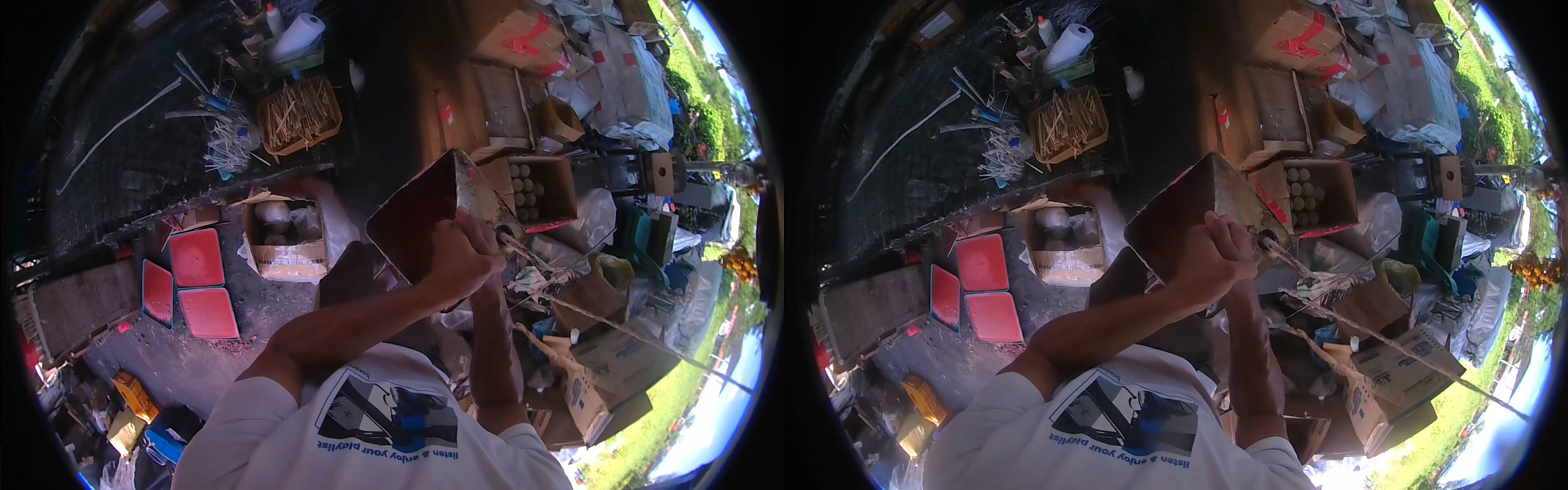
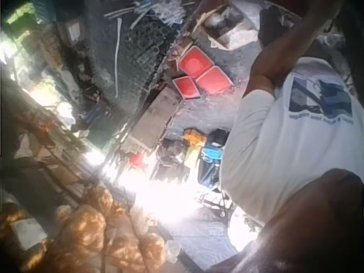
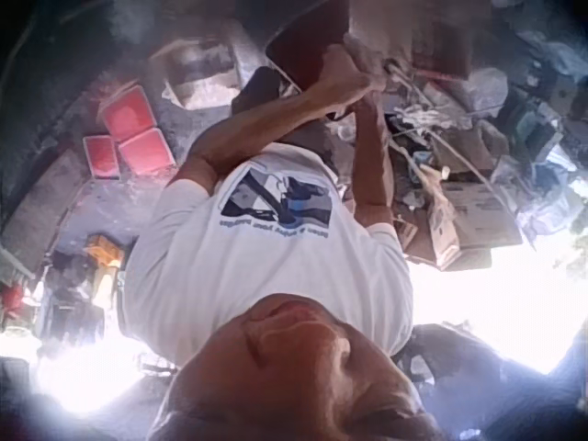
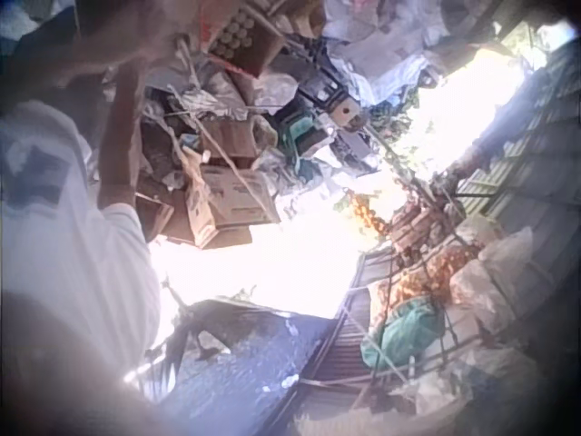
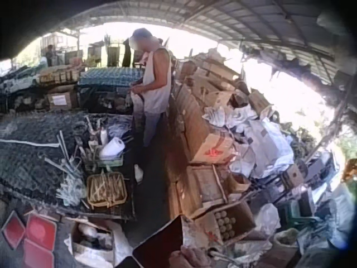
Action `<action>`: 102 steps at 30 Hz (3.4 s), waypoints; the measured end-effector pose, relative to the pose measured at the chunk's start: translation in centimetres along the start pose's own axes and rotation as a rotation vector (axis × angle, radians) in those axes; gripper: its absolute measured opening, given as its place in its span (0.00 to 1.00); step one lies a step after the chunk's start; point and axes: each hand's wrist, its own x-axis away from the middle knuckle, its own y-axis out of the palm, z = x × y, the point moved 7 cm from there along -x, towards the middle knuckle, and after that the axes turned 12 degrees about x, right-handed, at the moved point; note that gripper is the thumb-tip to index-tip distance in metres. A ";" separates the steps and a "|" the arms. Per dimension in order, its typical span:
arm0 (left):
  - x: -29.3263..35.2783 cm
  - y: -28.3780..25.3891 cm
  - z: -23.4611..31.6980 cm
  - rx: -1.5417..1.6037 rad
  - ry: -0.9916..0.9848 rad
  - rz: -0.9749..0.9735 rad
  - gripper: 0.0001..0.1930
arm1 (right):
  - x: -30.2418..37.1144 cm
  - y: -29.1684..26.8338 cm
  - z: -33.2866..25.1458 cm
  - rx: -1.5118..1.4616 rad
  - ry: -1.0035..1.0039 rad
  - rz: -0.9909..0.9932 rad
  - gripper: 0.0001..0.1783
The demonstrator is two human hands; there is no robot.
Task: The person scoops red paint from a metal container into a small pink cup using a stick, then stirs the paint inside the cup. They repeat the scooping and stirring process several times before placing the cup on the container and moving the container to a nearby table.
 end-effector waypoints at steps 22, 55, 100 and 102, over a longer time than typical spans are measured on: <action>-39.5 -0.7 29.0 -0.031 0.201 0.316 0.37 | -50.2 -4.2 -14.8 0.181 -0.053 -0.379 0.22; -88.7 -30.3 53.8 0.486 0.195 0.858 0.44 | -108.0 24.6 -43.0 0.367 -0.318 -0.909 0.29; -61.5 -127.6 80.2 0.925 0.915 1.682 0.47 | -84.2 110.8 -114.9 0.243 -1.093 -2.046 0.37; -59.3 -132.3 80.7 0.911 0.932 1.576 0.47 | -82.2 114.2 -117.1 0.126 -1.139 -2.006 0.36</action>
